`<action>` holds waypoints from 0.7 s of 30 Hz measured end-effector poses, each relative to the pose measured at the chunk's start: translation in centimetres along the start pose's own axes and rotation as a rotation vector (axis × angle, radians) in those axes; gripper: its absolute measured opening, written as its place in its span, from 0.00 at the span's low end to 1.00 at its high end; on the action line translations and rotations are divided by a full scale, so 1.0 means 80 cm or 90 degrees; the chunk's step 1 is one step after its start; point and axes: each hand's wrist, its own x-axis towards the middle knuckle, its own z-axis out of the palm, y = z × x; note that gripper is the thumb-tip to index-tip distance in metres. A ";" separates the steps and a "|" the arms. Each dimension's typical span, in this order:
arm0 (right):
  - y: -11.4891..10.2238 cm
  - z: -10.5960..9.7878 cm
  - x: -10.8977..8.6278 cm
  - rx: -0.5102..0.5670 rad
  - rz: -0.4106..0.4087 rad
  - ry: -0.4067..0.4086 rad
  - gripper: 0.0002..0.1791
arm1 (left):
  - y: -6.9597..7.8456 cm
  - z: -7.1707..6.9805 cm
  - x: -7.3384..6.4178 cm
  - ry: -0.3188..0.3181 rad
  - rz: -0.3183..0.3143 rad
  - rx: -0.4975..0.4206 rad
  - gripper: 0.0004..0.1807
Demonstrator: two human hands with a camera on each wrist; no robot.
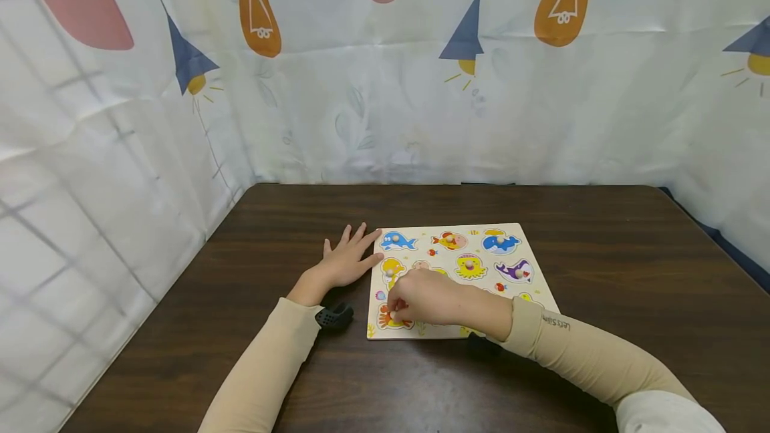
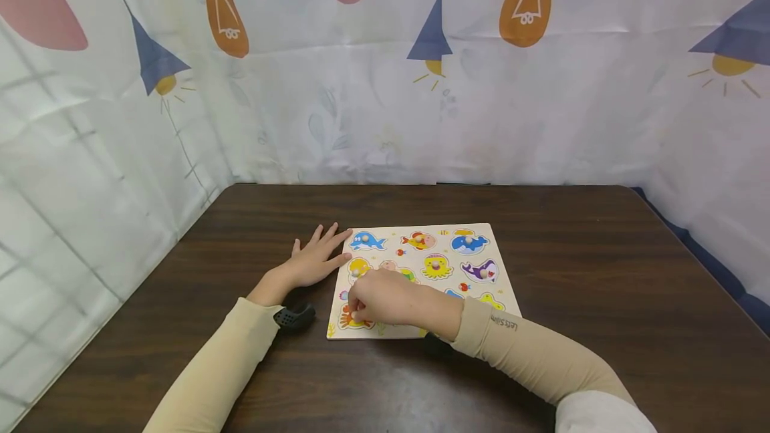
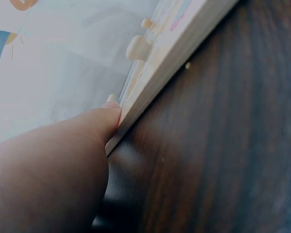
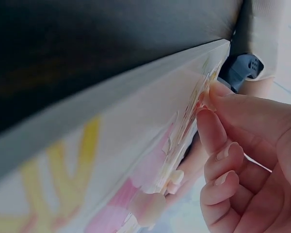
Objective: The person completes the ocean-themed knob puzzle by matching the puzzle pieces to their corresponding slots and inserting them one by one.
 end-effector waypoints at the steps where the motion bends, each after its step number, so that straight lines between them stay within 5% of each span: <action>1: 0.000 0.000 -0.001 0.000 -0.002 0.001 0.04 | 0.000 0.000 0.000 -0.001 -0.001 0.002 0.37; 10: 0.011 -0.020 -0.021 0.004 0.007 0.051 0.10 | 0.001 -0.001 0.006 -0.008 0.012 0.009 0.37; 21: 0.066 -0.065 -0.081 0.031 0.057 0.267 0.11 | -0.016 -0.011 -0.001 -0.009 0.010 -0.016 0.40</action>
